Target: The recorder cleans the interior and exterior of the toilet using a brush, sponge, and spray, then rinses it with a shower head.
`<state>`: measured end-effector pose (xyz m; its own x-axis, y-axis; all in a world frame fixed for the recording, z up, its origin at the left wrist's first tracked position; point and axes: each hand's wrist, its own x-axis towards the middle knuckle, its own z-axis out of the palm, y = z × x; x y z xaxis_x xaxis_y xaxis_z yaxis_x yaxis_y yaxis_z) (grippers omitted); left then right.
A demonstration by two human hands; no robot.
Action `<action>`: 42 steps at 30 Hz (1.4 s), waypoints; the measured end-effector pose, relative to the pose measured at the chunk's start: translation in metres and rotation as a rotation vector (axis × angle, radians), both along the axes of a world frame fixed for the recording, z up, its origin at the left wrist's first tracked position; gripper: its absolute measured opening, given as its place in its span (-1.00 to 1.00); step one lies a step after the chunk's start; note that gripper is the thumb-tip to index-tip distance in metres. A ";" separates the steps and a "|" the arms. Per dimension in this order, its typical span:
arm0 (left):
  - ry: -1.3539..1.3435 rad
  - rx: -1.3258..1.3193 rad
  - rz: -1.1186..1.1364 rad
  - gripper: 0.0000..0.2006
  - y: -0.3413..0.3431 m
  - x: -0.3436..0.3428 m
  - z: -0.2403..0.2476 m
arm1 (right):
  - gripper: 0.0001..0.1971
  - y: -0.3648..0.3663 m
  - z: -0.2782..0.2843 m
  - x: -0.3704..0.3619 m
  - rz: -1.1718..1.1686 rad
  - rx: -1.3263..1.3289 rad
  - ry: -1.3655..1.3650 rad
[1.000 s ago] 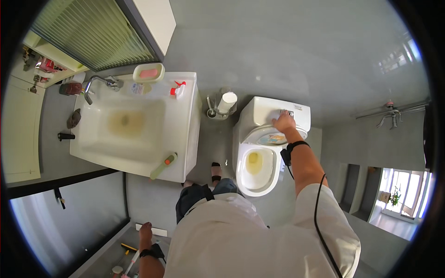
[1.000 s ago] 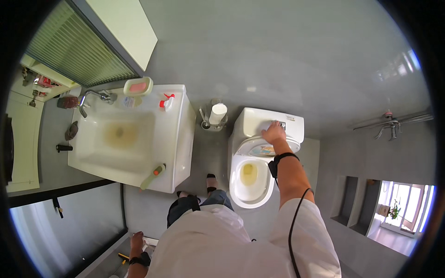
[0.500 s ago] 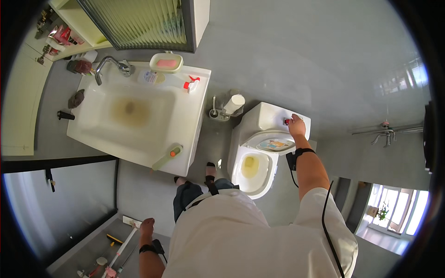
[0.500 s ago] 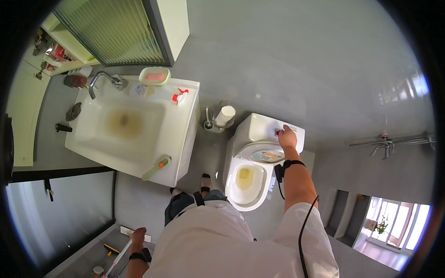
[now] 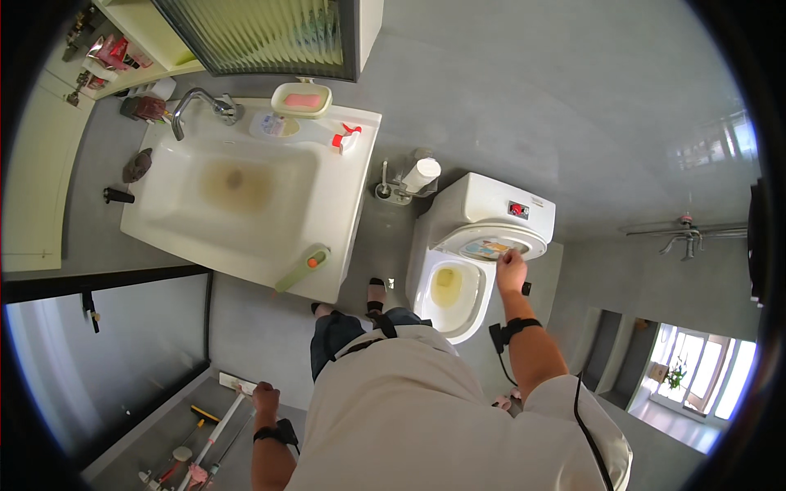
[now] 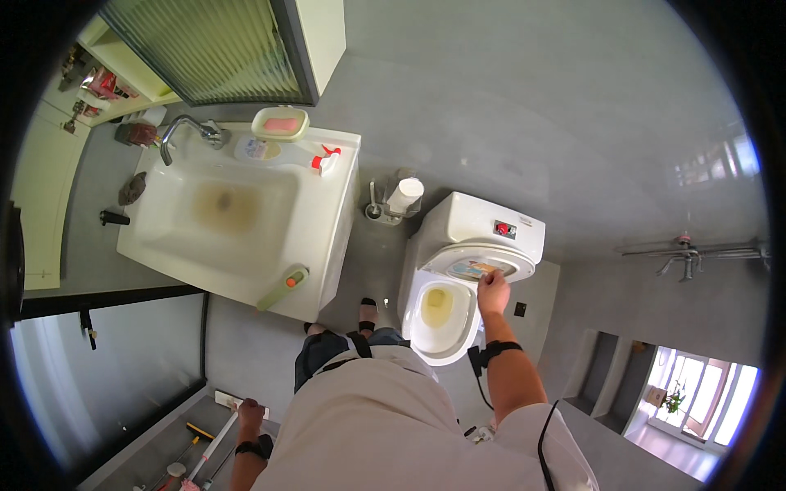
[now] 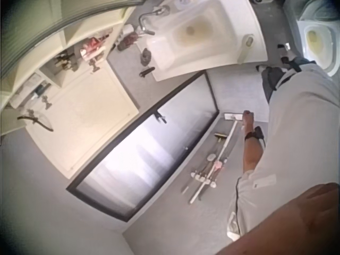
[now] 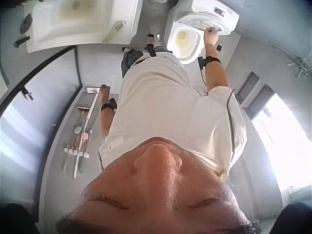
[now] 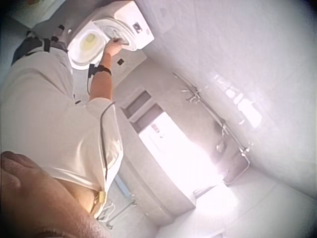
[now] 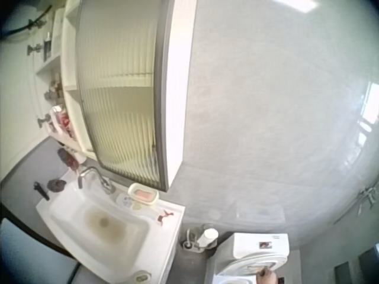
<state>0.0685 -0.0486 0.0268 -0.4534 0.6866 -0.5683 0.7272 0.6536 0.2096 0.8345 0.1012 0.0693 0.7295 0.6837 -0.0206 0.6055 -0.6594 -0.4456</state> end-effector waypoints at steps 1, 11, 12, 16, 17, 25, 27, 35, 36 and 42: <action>-0.001 0.000 -0.003 -0.85 0.001 0.001 0.000 | -0.82 -0.011 -0.007 -0.009 0.007 -0.058 0.017; -0.106 0.022 0.027 -0.87 0.044 0.003 0.008 | -0.87 -0.083 -0.057 -0.012 -0.124 -0.333 0.139; -0.048 0.016 -0.013 -0.86 0.046 0.003 0.010 | -0.87 -0.084 -0.058 -0.010 -0.110 -0.325 0.140; -0.077 0.023 0.038 -0.85 0.055 0.004 0.006 | -0.86 -0.078 -0.055 -0.007 -0.151 -0.303 0.125; -0.077 -0.008 0.053 -0.84 0.057 0.006 0.006 | -0.87 -0.075 -0.053 -0.007 -0.176 -0.325 0.104; -0.179 0.047 0.113 -0.74 0.044 0.009 0.008 | -0.84 0.011 0.022 0.021 -0.104 0.110 -0.088; -0.179 0.029 0.064 -0.71 0.035 -0.004 -0.001 | -0.84 0.035 0.020 0.047 0.035 0.154 -0.186; -0.286 -0.009 0.137 -0.69 0.024 -0.004 0.019 | -0.72 0.095 0.011 0.063 0.307 -0.035 -0.330; -0.339 0.005 0.190 -0.69 0.020 -0.002 0.024 | -0.69 0.099 0.013 0.067 0.179 -0.146 -0.251; -0.240 -0.055 0.112 -0.72 -0.001 -0.018 0.027 | -0.61 0.118 0.006 0.108 0.055 -0.308 -0.065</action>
